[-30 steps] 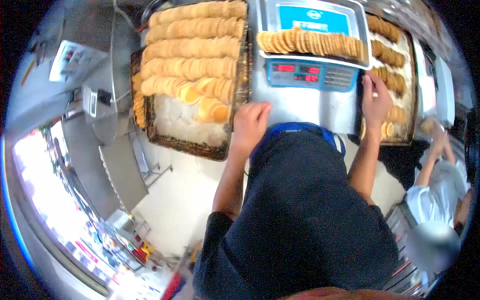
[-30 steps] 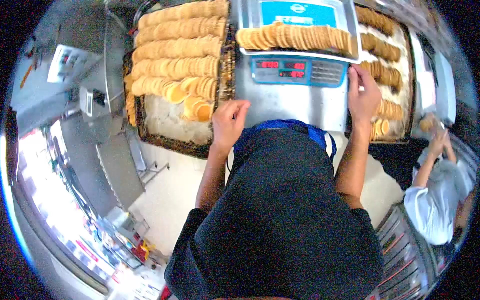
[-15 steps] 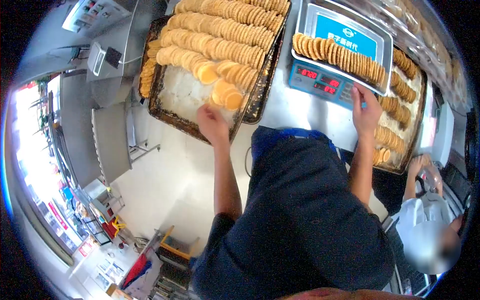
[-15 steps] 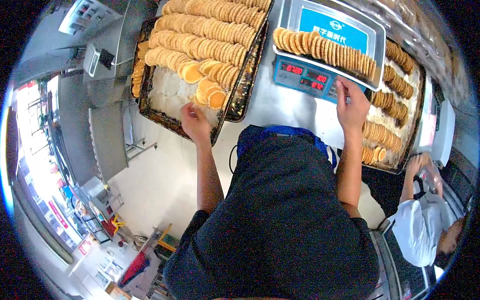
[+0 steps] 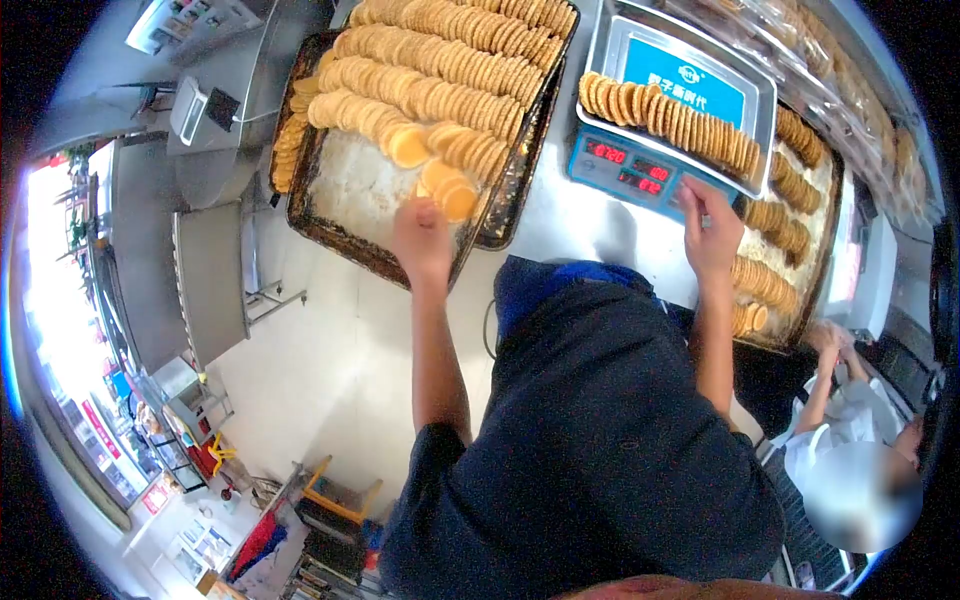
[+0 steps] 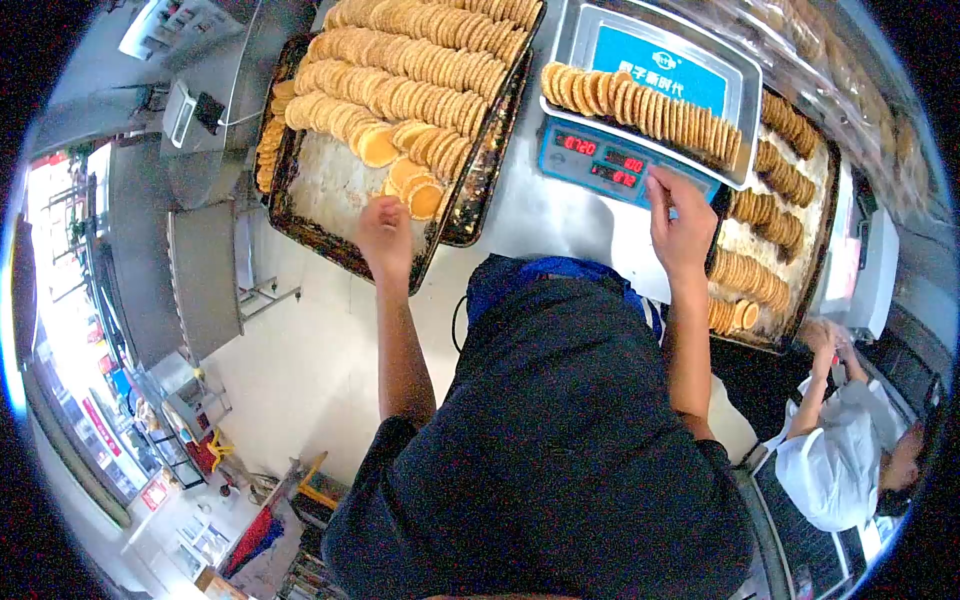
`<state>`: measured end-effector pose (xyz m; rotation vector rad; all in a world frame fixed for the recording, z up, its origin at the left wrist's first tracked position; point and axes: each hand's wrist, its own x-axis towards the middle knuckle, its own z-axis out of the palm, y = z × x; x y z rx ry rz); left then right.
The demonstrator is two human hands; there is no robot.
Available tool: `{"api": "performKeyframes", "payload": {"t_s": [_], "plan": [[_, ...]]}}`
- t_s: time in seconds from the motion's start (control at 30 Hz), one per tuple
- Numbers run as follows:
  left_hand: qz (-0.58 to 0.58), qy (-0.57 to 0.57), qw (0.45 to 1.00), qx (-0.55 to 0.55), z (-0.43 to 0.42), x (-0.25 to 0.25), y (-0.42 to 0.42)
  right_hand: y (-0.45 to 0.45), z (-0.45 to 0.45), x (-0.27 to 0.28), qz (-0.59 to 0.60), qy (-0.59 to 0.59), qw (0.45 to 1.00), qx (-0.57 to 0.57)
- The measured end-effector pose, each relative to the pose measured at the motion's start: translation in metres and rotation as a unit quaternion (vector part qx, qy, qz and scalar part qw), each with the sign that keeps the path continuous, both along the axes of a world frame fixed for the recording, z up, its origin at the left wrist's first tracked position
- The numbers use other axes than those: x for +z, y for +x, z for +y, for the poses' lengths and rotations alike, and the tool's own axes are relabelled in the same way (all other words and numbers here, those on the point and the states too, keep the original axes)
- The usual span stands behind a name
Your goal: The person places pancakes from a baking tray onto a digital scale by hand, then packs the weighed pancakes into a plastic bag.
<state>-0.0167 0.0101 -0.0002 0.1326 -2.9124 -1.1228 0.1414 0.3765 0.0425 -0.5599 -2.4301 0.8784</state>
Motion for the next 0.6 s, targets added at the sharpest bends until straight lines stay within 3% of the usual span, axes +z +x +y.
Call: {"api": "performKeyframes", "payload": {"t_s": [0.2, 0.27, 0.3, 0.4, 0.47, 0.53, 0.57, 0.6], "plan": [[-0.021, -0.048, 0.997, -0.06, 0.007, -0.02, 0.009, 0.005, 0.001, -0.007, 0.013, -0.001, 1.0, -0.004], [-0.073, 0.07, 0.995, 0.0, 0.005, -0.015, 0.007, 0.003, 0.002, -0.007, 0.019, 0.02, 1.0, -0.002], [-0.072, 0.069, 0.995, 0.0, 0.001, -0.014, 0.004, 0.003, 0.003, -0.006, 0.02, 0.02, 1.0, -0.003], [-0.05, 0.232, 0.969, 0.065, -0.01, -0.002, -0.005, 0.002, 0.0, -0.003, 0.004, -0.01, 1.0, -0.016], [-0.057, 0.286, 0.955, 0.046, -0.005, 0.014, -0.007, -0.001, -0.004, 0.0, 0.019, -0.03, 0.999, -0.024], [-0.073, 0.343, 0.936, 0.02, 0.006, 0.036, -0.001, -0.006, -0.015, 0.007, -0.007, -0.009, 1.0, 0.021], [-0.118, 0.348, 0.93, 0.009, 0.025, 0.047, 0.001, -0.009, -0.018, -0.005, 0.007, -0.014, 0.995, 0.095], [-0.17, 0.359, 0.918, -0.014, 0.05, 0.049, 0.005, -0.016, -0.029, 0.001, -0.017, -0.073, 0.985, 0.157]]}}
